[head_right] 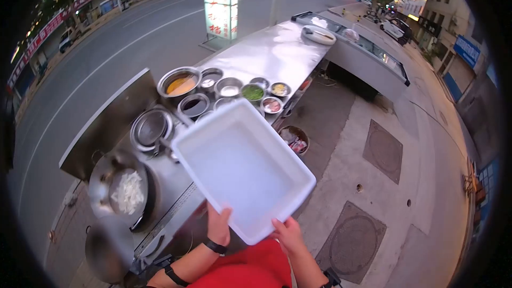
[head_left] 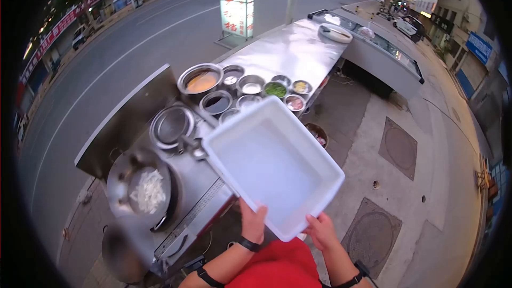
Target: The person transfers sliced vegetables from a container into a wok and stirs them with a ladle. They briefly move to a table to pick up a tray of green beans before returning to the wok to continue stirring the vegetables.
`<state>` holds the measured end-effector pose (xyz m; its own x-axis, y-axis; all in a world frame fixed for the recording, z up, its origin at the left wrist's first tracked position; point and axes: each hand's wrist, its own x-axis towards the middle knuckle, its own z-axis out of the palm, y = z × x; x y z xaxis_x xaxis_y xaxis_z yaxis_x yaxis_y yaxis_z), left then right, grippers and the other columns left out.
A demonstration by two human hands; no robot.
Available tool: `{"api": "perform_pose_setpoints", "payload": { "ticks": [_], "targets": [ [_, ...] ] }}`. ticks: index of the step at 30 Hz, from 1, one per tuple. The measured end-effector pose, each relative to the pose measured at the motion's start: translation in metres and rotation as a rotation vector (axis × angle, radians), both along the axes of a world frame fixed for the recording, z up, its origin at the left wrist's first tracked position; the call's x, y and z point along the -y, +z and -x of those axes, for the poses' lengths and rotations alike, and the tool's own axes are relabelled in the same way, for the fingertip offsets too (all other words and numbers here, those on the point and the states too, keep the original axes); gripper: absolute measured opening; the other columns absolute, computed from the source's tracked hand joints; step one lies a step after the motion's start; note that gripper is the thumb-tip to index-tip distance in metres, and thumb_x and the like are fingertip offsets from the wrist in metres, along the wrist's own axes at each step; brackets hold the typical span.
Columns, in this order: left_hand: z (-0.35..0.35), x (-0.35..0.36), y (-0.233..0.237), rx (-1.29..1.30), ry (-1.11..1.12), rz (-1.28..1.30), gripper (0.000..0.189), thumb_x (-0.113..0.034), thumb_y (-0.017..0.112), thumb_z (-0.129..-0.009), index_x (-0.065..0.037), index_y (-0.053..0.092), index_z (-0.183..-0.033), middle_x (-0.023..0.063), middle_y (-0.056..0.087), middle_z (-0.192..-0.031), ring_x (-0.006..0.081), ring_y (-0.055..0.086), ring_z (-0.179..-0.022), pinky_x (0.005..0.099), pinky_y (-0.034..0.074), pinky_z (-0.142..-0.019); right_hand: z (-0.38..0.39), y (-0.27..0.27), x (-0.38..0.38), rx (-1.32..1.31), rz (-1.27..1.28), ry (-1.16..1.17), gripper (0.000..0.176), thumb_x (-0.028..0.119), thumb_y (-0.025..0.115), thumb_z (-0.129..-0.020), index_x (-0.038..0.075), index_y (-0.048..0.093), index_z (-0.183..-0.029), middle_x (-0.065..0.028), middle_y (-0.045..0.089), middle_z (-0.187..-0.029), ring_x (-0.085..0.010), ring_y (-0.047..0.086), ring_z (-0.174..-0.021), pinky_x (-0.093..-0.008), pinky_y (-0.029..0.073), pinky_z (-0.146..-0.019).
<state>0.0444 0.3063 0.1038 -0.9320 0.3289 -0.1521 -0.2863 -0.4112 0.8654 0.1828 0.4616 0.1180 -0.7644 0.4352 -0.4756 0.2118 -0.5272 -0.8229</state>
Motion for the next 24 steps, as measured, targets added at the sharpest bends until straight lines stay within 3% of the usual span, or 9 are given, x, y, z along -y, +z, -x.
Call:
{"api": "perform_pose_setpoints", "payload": {
  "ticks": [6,10,14,16,17,18,19,22,24],
  "targets": [
    [-0.045,-0.160,-0.058,0.030,-0.657,0.494,0.106,-0.048,0.071,-0.086,-0.001,0.006,-0.155,0.0285,0.026,-0.154,0.0370,0.033,-0.142,0.0423,0.033,-0.113,-0.109,-0.053,-0.158,0.063,0.143,-0.500,0.036,0.008,0.058,-0.092,-0.003,0.049,-0.125,-0.0178,0.061,-0.116,-0.0356,0.067,-0.096,-0.0468,0.059,-0.073],
    [-0.062,-0.186,-0.111,-0.299,-0.833,0.757,0.091,-0.056,0.066,-0.085,0.000,0.033,-0.149,0.0283,0.039,-0.147,0.0376,0.039,-0.138,0.0406,0.033,-0.113,-0.178,-0.129,-0.268,0.289,0.162,-0.709,0.038,0.009,0.055,-0.091,-0.001,0.048,-0.126,-0.0196,0.061,-0.114,-0.0393,0.065,-0.098,-0.0538,0.056,-0.080],
    [-0.068,-0.139,-0.193,-0.347,-1.009,1.145,0.094,-0.068,0.061,-0.081,0.002,0.044,-0.142,0.0271,0.047,-0.142,0.0375,0.044,-0.134,0.0394,0.035,-0.112,-0.209,-0.191,-0.348,0.414,0.245,-0.891,0.038,0.010,0.057,-0.089,0.003,0.048,-0.125,-0.0195,0.059,-0.111,-0.0406,0.065,-0.090,-0.0479,0.057,-0.064],
    [-0.067,-0.105,-0.223,-0.110,-1.046,1.155,0.096,-0.071,0.060,-0.079,0.004,0.048,-0.138,0.0272,0.053,-0.136,0.0378,0.051,-0.127,0.0379,0.038,-0.110,-0.205,-0.212,-0.378,0.442,0.268,-0.981,0.039,0.010,0.056,-0.088,0.006,0.047,-0.126,-0.0197,0.058,-0.113,-0.0409,0.065,-0.088,-0.0442,0.056,-0.058],
    [-0.072,-0.095,-0.217,0.278,-0.890,1.164,0.095,-0.074,0.059,-0.078,0.005,0.056,-0.131,0.0289,0.058,-0.129,0.0382,0.056,-0.120,0.0378,0.041,-0.106,-0.201,-0.225,-0.392,0.428,0.293,-1.005,0.040,0.011,0.057,-0.088,0.006,0.047,-0.126,-0.0186,0.055,-0.118,-0.0398,0.063,-0.086,-0.0430,0.055,-0.058],
    [-0.078,-0.064,-0.300,0.578,-0.858,0.874,0.091,-0.073,0.058,-0.078,0.007,0.062,-0.122,0.0280,0.061,-0.125,0.0372,0.058,-0.119,0.0391,0.042,-0.103,-0.192,-0.224,-0.401,0.475,0.311,-1.033,0.040,0.011,0.057,-0.088,0.006,0.047,-0.126,-0.0182,0.055,-0.118,-0.0397,0.063,-0.087,-0.0436,0.055,-0.059],
    [-0.081,-0.027,-0.353,0.227,-0.935,1.181,0.083,-0.068,0.058,-0.079,0.006,0.066,-0.116,0.0245,0.065,-0.121,0.0349,0.057,-0.121,0.0397,0.043,-0.102,-0.165,-0.220,-0.413,0.508,0.326,-1.054,0.039,0.011,0.057,-0.088,0.006,0.047,-0.126,-0.0178,0.054,-0.119,-0.0395,0.062,-0.088,-0.0443,0.055,-0.060],
    [-0.096,-0.023,-0.301,0.744,-0.532,1.641,0.070,-0.063,0.052,-0.083,-0.004,0.068,-0.116,0.0204,0.066,-0.121,0.0320,0.057,-0.122,0.0390,0.041,-0.105,-0.106,-0.220,-0.458,0.355,0.326,-0.987,0.041,0.010,0.057,-0.088,0.009,0.046,-0.128,-0.0166,0.045,-0.131,-0.0403,0.053,-0.112,-0.0585,0.053,-0.083],
    [-0.093,-0.042,-0.300,0.862,-0.448,1.600,0.063,-0.056,0.052,-0.086,-0.003,0.069,-0.114,0.0197,0.066,-0.120,0.0318,0.059,-0.120,0.0392,0.043,-0.103,-0.047,-0.199,-0.490,0.254,0.287,-0.906,0.041,0.009,0.056,-0.089,0.008,0.046,-0.129,-0.0164,0.045,-0.133,-0.0411,0.052,-0.115,-0.0605,0.051,-0.088]
  ]
}}
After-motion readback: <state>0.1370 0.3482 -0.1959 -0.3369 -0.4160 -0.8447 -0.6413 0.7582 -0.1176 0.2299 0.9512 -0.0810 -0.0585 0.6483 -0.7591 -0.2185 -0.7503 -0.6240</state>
